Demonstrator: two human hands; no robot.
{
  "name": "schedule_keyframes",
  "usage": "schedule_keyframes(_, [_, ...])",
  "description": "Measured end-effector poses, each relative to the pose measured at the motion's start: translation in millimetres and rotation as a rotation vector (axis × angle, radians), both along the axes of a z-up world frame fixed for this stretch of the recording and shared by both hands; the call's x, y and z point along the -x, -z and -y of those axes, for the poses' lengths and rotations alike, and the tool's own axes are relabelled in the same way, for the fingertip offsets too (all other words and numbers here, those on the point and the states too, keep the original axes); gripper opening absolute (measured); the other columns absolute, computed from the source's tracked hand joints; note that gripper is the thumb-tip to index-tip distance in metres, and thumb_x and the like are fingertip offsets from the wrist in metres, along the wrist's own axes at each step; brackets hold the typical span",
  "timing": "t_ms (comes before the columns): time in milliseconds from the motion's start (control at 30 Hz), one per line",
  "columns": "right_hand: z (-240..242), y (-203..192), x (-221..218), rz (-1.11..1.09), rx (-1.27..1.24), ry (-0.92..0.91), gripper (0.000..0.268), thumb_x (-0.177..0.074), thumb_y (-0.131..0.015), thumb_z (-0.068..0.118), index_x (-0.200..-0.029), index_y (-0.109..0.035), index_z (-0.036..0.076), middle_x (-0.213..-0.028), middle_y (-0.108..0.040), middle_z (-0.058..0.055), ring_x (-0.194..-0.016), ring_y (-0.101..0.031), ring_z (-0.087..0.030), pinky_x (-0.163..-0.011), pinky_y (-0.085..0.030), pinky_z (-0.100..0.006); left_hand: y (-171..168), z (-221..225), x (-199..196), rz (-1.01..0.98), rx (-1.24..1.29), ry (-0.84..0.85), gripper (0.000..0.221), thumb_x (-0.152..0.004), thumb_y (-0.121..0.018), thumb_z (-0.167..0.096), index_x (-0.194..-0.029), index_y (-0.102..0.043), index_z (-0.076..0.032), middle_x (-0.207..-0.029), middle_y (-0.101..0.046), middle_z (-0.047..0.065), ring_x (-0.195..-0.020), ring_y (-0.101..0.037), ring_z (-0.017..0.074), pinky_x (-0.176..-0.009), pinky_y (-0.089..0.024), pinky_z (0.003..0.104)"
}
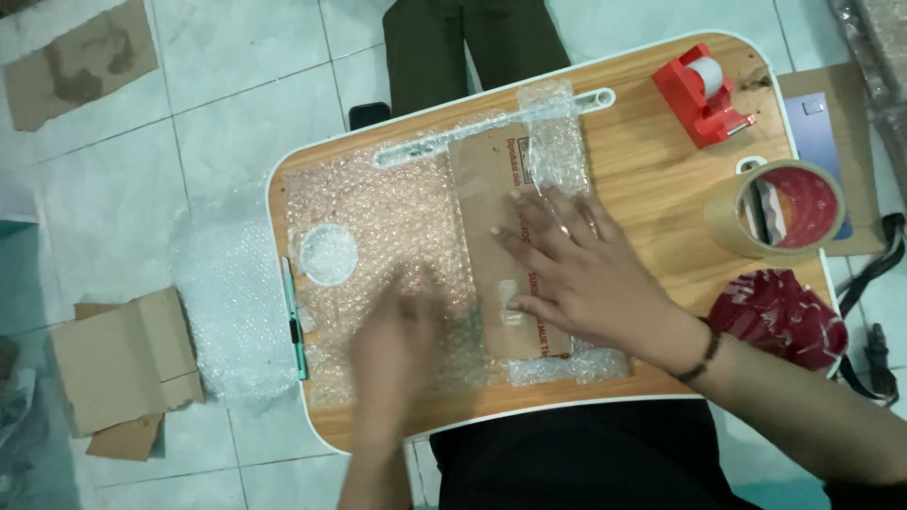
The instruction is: Wrapping a cardboard box in bubble wrap and securing it with tape
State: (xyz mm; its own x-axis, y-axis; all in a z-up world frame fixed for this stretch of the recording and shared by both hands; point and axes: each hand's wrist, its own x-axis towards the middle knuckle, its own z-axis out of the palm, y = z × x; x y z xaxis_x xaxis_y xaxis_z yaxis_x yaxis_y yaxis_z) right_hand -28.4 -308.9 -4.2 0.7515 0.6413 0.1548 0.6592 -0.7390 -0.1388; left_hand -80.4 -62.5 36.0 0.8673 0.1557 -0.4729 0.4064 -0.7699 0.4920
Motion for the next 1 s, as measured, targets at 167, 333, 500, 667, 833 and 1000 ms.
schedule_keyframes(167, [-5, 9, 0, 0.077, -0.021, -0.05, 0.076, -0.099, -0.04, 0.065, -0.161, -0.037, 0.021, -0.171, -0.025, -0.017, -0.155, -0.027, -0.042, -0.124, -0.018, -0.058, 13, -80, 19, 0.432, -0.545, -0.214, 0.067, -0.101, -0.059, -0.047, -0.147, -0.052, 0.0, -0.12, -0.054, 0.024, -0.109, -0.055, 0.0473, -0.073, -0.051, 0.062])
schedule_keyframes(333, [-15, 3, 0, 0.118, -0.018, -0.006, 0.075, -0.096, -0.044, 0.067, -0.155, -0.047, 0.021, -0.166, -0.035, -0.017, -0.151, -0.032, -0.042, -0.12, -0.024, -0.06, 27, -82, 19, 0.319, -0.505, -0.252, 0.076, -0.091, -0.067, -0.049, -0.147, -0.048, -0.001, -0.122, -0.055, 0.027, -0.093, -0.064, 0.052, -0.07, -0.052, 0.064])
schedule_keyframes(500, [-20, 19, 5, 0.087, 0.0, 0.057, 0.085, -0.093, -0.036, 0.078, -0.155, -0.047, 0.021, -0.167, -0.032, -0.019, -0.154, -0.024, -0.042, -0.12, -0.02, -0.066, 37, -78, 20, 0.302, -0.497, -0.3, 0.082, -0.088, -0.074, -0.052, -0.149, -0.045, -0.007, -0.116, -0.052, 0.022, -0.088, -0.065, 0.0486, -0.065, -0.054, 0.061])
schedule_keyframes(667, [-22, 14, 6, 0.109, -0.013, 0.064, 0.08, -0.091, -0.045, 0.074, -0.15, -0.054, 0.021, -0.165, -0.037, -0.019, -0.149, -0.035, -0.044, -0.119, -0.024, -0.065, 32, -79, 24, 0.23, -0.528, -0.332, 0.088, -0.089, -0.065, -0.064, -0.151, -0.039, -0.007, -0.12, -0.056, 0.021, -0.086, -0.067, 0.0489, -0.063, -0.054, 0.062])
schedule_keyframes(833, [-22, 9, 5, 0.11, -0.009, 0.072, 0.079, -0.093, -0.042, 0.074, -0.151, -0.053, 0.021, -0.164, -0.038, -0.019, -0.15, -0.034, -0.044, -0.117, -0.027, -0.066, 14, -73, 17, 0.138, -0.301, -0.388, 0.052, -0.096, -0.066, -0.04, -0.132, -0.043, -0.009, -0.087, -0.071, 0.008, -0.085, -0.068, 0.0373, -0.073, -0.049, 0.051])
schedule_keyframes(1000, [-21, 8, 5, 0.091, 0.004, 0.071, 0.078, -0.094, -0.039, 0.074, -0.149, -0.054, 0.022, -0.162, -0.041, -0.019, -0.15, -0.033, -0.042, -0.117, -0.026, -0.065, 14, -68, 23, 0.348, -0.26, -0.338, 0.035, -0.102, -0.058, -0.024, -0.131, -0.055, -0.004, -0.07, -0.056, 0.002, -0.071, -0.06, 0.0263, -0.069, -0.046, 0.044])
